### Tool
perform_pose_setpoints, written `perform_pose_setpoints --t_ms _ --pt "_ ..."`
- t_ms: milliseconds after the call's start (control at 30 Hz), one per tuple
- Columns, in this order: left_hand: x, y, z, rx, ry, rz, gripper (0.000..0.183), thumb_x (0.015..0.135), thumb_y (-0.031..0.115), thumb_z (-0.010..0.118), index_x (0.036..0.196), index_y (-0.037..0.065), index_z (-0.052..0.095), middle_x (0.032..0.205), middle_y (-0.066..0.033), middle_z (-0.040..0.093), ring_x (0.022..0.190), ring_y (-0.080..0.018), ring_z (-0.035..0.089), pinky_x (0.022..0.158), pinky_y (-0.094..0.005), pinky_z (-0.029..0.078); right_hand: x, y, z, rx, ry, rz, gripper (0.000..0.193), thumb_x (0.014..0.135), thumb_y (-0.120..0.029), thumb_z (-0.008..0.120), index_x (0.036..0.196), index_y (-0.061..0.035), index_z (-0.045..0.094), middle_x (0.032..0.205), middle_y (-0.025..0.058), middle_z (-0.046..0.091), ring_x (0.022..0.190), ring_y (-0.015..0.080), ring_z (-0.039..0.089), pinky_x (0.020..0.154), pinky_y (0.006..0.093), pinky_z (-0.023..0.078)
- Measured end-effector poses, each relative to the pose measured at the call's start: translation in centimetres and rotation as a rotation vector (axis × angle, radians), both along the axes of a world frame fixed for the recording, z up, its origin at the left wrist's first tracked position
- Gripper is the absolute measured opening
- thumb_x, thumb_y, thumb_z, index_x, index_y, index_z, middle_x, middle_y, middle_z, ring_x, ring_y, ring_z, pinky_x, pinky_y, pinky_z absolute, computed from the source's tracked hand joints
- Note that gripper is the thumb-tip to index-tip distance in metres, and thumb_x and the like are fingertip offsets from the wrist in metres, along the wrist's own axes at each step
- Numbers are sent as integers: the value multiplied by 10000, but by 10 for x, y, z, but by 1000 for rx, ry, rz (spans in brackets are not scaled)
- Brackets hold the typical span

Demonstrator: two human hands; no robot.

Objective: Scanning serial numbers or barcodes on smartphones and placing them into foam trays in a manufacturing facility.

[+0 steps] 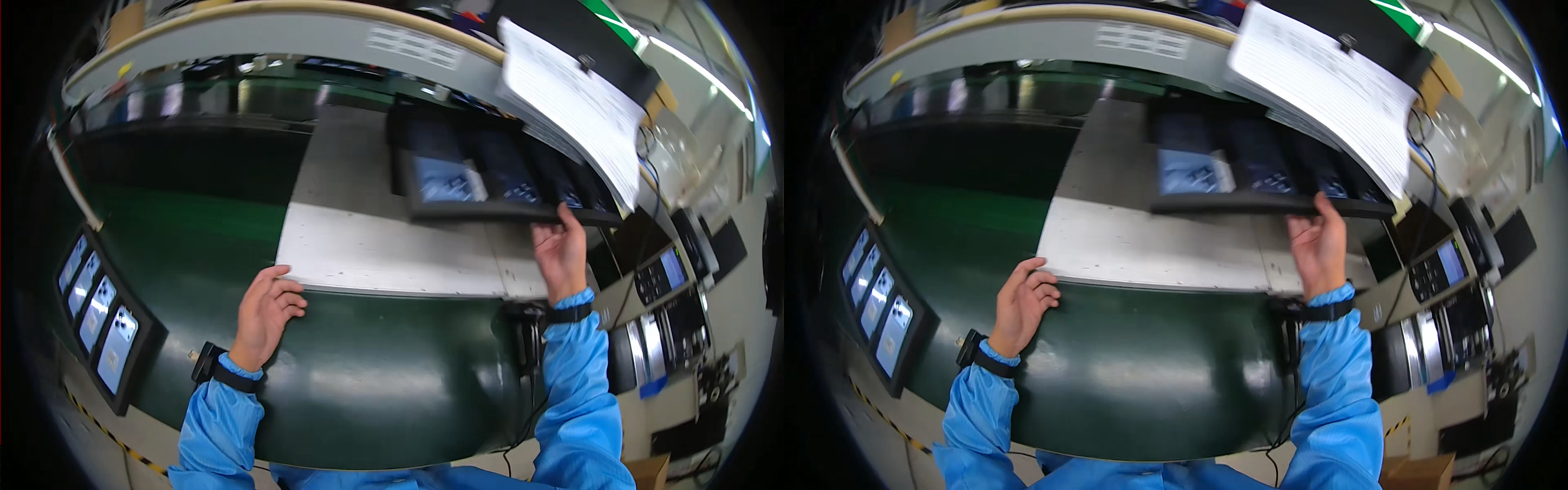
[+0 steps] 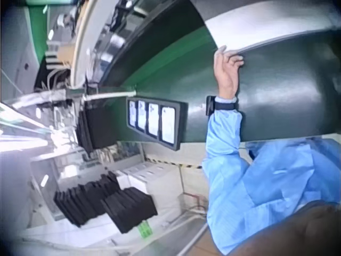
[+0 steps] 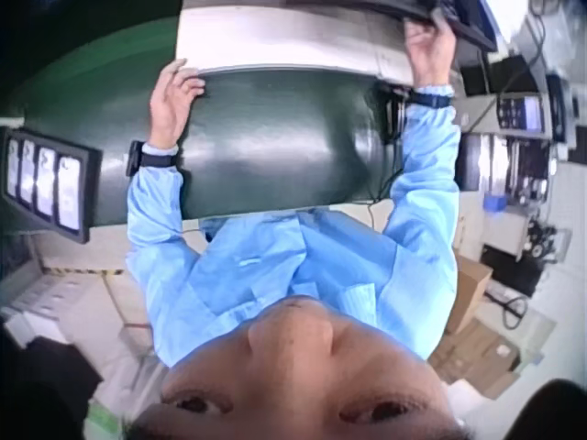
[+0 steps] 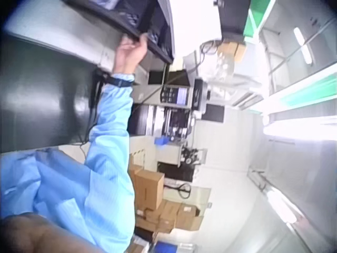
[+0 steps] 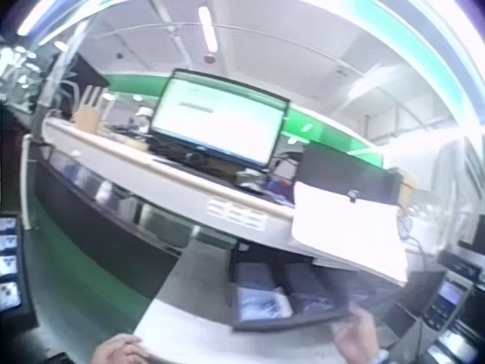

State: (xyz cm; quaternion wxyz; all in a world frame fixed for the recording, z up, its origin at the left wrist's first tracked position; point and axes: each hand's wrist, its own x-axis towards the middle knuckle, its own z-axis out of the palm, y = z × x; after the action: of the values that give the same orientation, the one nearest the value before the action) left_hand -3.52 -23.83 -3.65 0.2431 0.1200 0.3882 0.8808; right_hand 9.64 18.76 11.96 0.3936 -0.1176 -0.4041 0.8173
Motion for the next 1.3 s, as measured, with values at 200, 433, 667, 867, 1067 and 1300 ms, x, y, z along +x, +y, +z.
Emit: perform_pose_setpoints --t_ms 200,433,667,867,1067,1300 --pt "3 -9 5 -50 9 -12 415 1042 333 471 1303 10 473 1055 -145 638 901 -220 643 801 -341 527 -140 134 -13 35 -11 80 211 957 -158 628 1144 -61 636 1156 113 691 1033 270 681 969 416 554" --pt "0 -6 6 -65 -25 -91 348 1042 275 469 1270 13 496 1061 -140 641 926 -207 636 830 -332 520 -187 190 -55 1801 -588 -530 412 932 -271 677 1194 41 614 1137 196 686 1045 321 668 918 393 523" --pt "-5 7 5 -59 -19 -147 290 1030 209 492 1242 13 526 1052 -127 648 904 -192 642 826 -325 519 -177 233 -32 501 -578 -178 453 850 -387 756 1190 -114 632 996 103 708 888 240 707 703 344 574" --pt "-2 4 4 -164 51 -151 243 1006 132 521 1212 6 545 1037 -119 650 899 -180 643 817 -317 520 -216 16 -41 1675 -661 -379 361 839 -290 706 1144 -99 675 986 171 682 950 304 679 825 411 542" --pt "0 1 6 -172 67 -129 255 988 116 524 1213 -4 544 1042 -112 648 890 -175 640 817 -315 518 -232 -27 -28 1960 -822 -588 394 837 -328 704 1157 -101 675 1044 166 679 974 359 664 830 457 556" --pt "0 2 6 -177 88 -150 257 984 132 545 1206 2 554 1050 -104 647 894 -169 634 820 -309 514 -245 -14 -24 2047 -894 -548 456 840 -385 695 1198 -105 659 1141 175 646 1060 382 644 875 477 546"
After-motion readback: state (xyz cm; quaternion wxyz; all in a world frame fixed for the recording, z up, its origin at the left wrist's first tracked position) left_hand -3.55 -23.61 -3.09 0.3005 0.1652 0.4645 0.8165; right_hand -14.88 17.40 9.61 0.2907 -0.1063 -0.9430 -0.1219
